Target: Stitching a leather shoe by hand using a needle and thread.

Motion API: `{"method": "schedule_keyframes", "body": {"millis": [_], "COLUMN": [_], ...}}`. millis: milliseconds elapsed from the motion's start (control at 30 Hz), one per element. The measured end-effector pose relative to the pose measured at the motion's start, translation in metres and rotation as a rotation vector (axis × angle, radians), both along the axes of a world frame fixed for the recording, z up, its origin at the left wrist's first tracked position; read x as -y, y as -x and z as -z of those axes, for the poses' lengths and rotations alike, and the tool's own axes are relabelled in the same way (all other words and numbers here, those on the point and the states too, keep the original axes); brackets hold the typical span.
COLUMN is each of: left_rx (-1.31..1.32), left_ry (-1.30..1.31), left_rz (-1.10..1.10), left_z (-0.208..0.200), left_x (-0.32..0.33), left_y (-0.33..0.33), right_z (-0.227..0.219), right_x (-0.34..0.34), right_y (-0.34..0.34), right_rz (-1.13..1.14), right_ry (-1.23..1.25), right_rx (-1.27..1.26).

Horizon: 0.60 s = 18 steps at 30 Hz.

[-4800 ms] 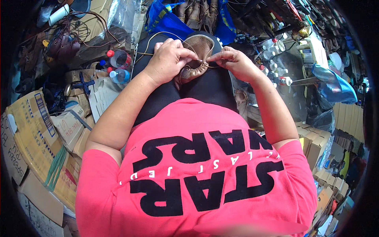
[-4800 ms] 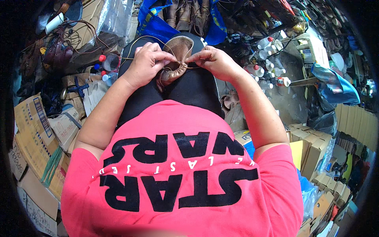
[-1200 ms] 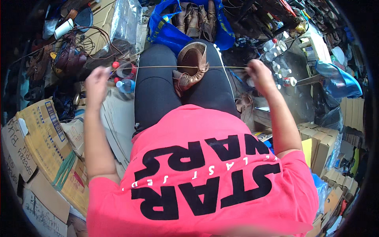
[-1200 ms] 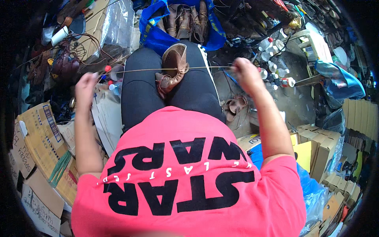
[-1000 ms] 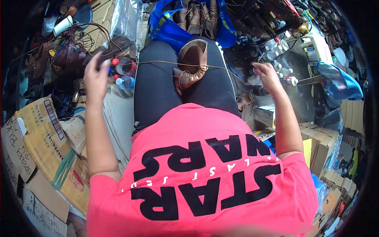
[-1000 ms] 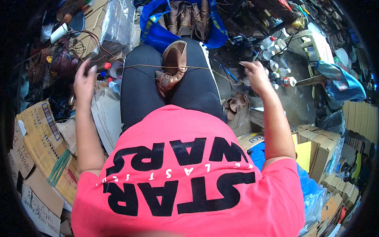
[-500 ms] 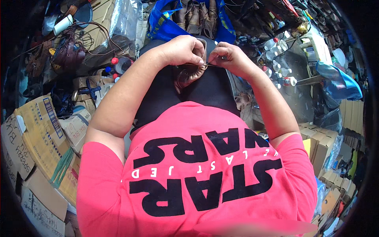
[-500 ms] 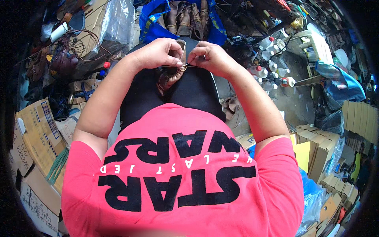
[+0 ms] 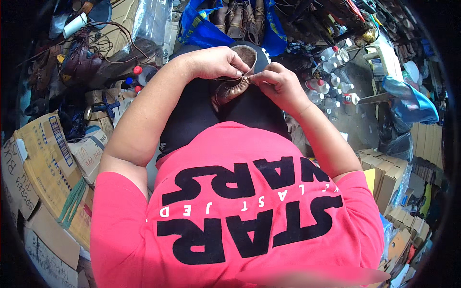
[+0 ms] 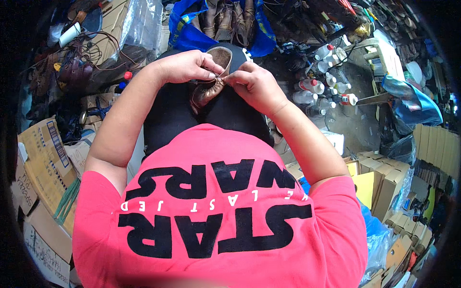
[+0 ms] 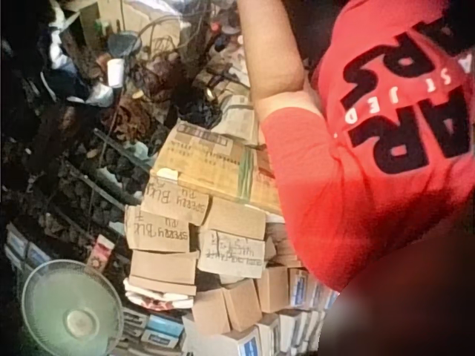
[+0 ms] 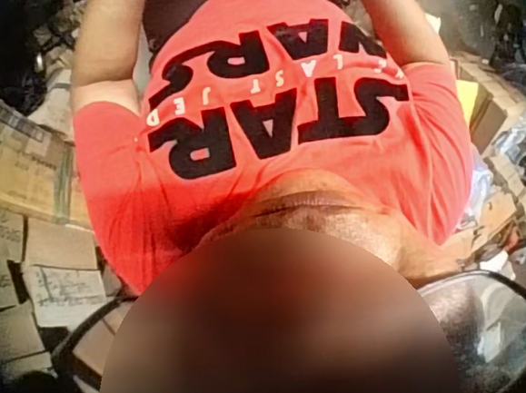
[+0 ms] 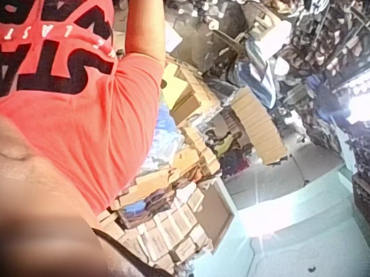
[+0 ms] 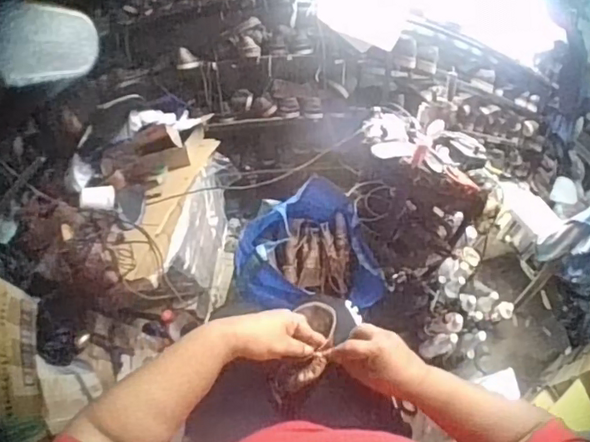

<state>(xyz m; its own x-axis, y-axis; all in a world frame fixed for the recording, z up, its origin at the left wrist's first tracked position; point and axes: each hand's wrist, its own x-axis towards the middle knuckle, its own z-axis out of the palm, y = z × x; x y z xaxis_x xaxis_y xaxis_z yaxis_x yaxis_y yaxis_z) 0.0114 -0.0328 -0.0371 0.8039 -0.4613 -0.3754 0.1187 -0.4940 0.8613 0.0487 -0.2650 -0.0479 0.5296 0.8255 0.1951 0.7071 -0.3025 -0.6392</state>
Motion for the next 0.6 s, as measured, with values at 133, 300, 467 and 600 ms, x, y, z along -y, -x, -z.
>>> {"method": "schedule_keyframes", "body": {"millis": [133,300,467,600], "left_rx": [-0.002,0.163,0.649,0.749], "left_ry": [-0.051,-0.17,-0.273,-0.43], "left_rz": [0.031,0.069,-0.166,-0.439], "left_z": [-0.002,-0.009,0.008,0.009], "left_x": [0.001,0.005,0.002,0.007], "left_y": [-0.002,-0.007,-0.004,0.038], "right_z": [-0.025,-0.048,-0.02,-0.012], "right_x": [-0.012,-0.035,-0.036,-0.024], "right_y": [0.003,-0.005,-0.017,-0.023], "right_rz": [-0.101,-0.256,-0.186,-0.026], "right_ry": [0.124,0.448,0.419,0.251], "right_rx": [0.267,0.366,0.183,-0.381]}}
